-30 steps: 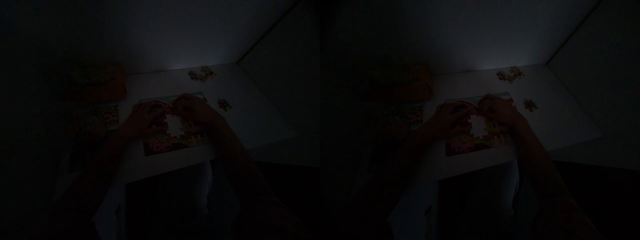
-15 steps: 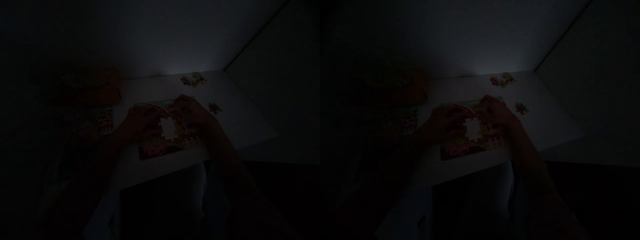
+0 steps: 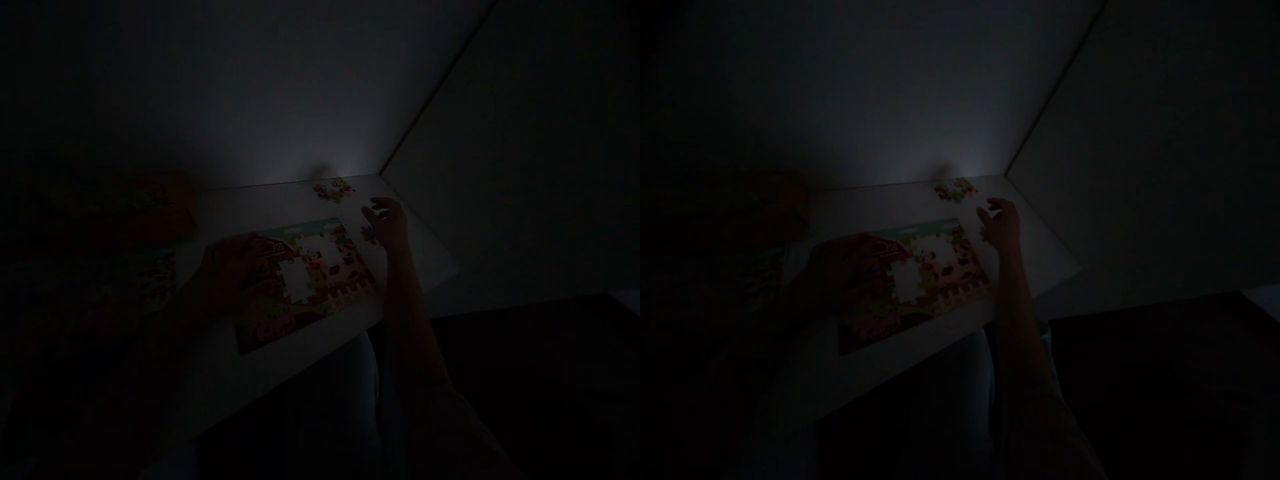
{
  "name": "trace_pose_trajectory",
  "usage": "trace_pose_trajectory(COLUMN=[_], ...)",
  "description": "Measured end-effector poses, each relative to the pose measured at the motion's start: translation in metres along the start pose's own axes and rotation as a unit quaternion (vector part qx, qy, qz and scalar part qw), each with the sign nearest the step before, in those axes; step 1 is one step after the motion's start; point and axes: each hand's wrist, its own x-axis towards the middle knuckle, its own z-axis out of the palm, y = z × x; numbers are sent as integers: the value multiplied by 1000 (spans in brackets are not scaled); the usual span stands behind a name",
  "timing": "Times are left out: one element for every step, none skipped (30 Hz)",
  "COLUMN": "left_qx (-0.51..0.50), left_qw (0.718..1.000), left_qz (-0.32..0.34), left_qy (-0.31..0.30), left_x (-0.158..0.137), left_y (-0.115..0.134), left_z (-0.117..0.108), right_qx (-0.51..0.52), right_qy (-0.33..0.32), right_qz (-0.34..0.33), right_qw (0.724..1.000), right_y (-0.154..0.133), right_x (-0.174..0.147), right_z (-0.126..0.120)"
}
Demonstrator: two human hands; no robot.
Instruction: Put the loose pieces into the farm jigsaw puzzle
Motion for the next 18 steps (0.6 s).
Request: trace_pose_trajectory(left_qx=[13, 20, 23, 23, 22, 20, 17, 14, 11, 9, 7, 6, 5, 5, 5, 5, 3, 1], left_qw=[1000, 1000, 1000, 1000, 1000, 1000, 1000, 1000, 1000, 1000, 1000, 1000, 1000, 1000, 1000, 1000, 1000, 1000], left_qz=[-1, -2, -3, -7, -10, -14, -17, -19, -19, -18, -15, -11, -7, -5, -3, -2, -1, 1], left_qy=[-1, -3, -6, -11, -16, -19, -17, -14, -9, -3, 1, 1, 0, -3, -7, -10, -11, -10], left_x=[0, 0, 1, 1, 2, 3, 4, 4, 4, 4, 4, 4, 4, 4, 4, 4, 4, 4], left_y=[-2, -3, -5, -5, -6, -6, -7, -7, -8, -9, -9, -10, -10, -9, -8, -7, -5, -3], left_z=[1, 1, 1, 1, 1, 1, 1, 2, 2, 2, 2, 2, 2, 1, 0, -1, -2, -3], right_qx=[-21, -41, -56, -65, -74, -82, -88, -92, -92, -85, -75, -64, -57, -54, -53, -49, -38, -21], right_qy=[13, 16, 11, -1, -17, -30, -41, -50, -55, -59, -62, -67, -69, -64, -57, -51, -51, -58], right_qz=[15, 23, 32, 44, 54, 62, 67, 66, 64, 65, 68, 73, 78, 78, 71, 53, 27, -6], right_qw=[1000, 999, 998, 997, 996, 994, 993, 992, 992, 993, 993, 993, 993, 993, 994, 996, 998, 998], right_y=[11, 21, 30, 38, 44, 48, 51, 52, 51, 49, 46, 42, 38, 32, 27, 21, 14, 7], right_x=[-4, -10, -18, -26, -33, -41, -46, -51, -54, -56, -57, -58, -58, -59, -60, -60, -61, -61], right_z=[-13, -24, -33, -40, -45, -47, -48, -49, -49, -49, -50, -51, -53, -54, -56, -57, -58, -57])
